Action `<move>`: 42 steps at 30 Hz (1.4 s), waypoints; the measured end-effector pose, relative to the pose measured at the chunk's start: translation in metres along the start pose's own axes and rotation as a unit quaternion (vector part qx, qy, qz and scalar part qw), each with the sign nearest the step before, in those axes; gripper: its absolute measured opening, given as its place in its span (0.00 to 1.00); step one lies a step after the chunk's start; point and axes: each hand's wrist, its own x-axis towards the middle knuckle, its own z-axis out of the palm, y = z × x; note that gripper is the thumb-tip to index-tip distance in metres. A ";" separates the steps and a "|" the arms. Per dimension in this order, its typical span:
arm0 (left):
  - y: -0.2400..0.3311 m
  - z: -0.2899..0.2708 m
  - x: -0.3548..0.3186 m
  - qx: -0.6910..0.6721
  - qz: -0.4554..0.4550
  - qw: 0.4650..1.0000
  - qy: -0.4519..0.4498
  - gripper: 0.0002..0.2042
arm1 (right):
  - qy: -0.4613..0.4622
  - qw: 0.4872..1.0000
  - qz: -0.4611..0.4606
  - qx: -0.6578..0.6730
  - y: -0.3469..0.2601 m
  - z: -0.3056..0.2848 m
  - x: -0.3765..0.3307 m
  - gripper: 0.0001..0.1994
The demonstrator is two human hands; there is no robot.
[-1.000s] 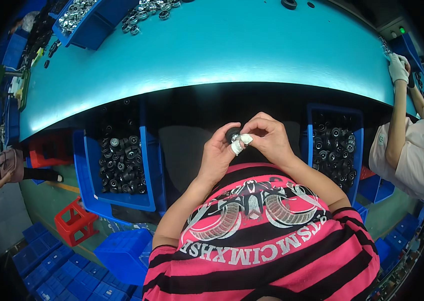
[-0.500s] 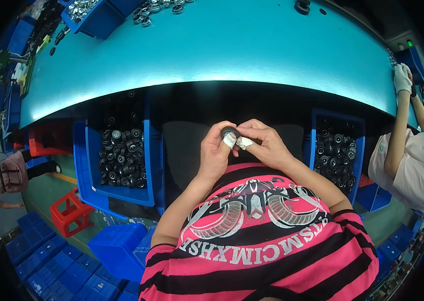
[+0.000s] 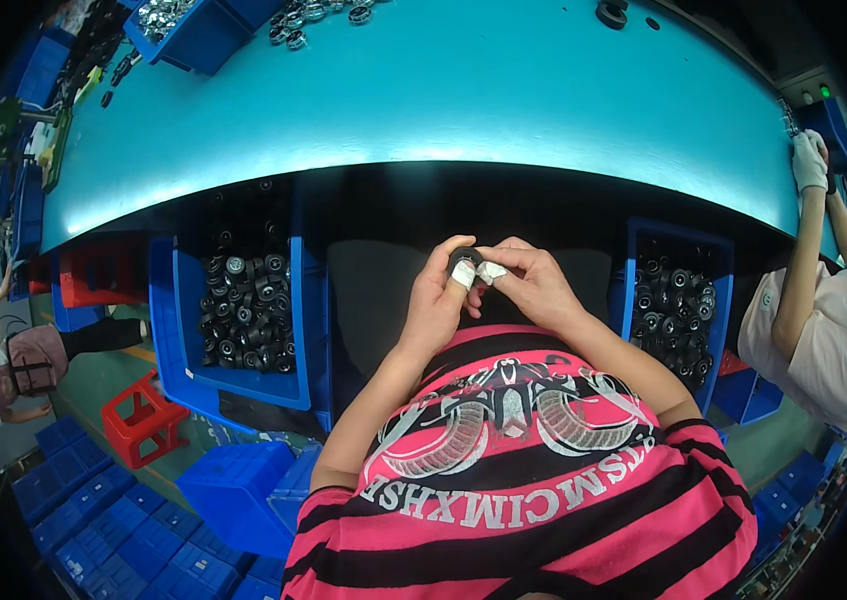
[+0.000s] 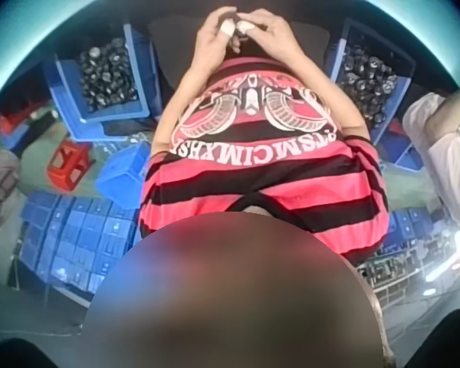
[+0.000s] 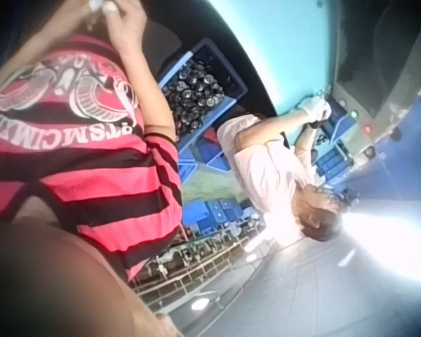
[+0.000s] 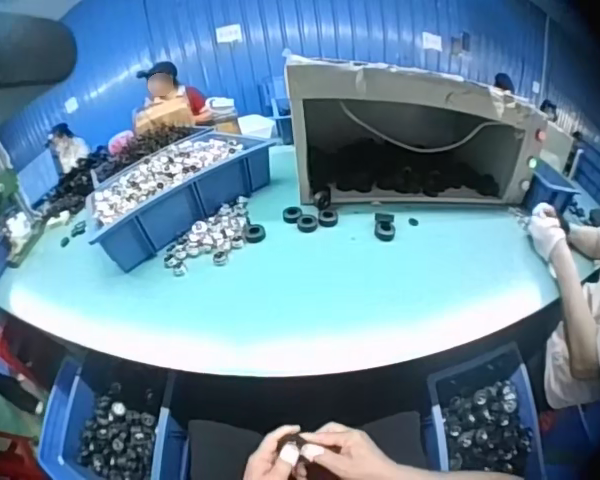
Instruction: Assemble small metal components into black rubber rings at a factory workbench.
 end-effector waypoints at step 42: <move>0.020 -0.018 -0.019 0.051 0.088 0.994 0.039 0.24 | -0.032 0.996 0.072 0.041 -0.013 -0.011 -0.010 0.11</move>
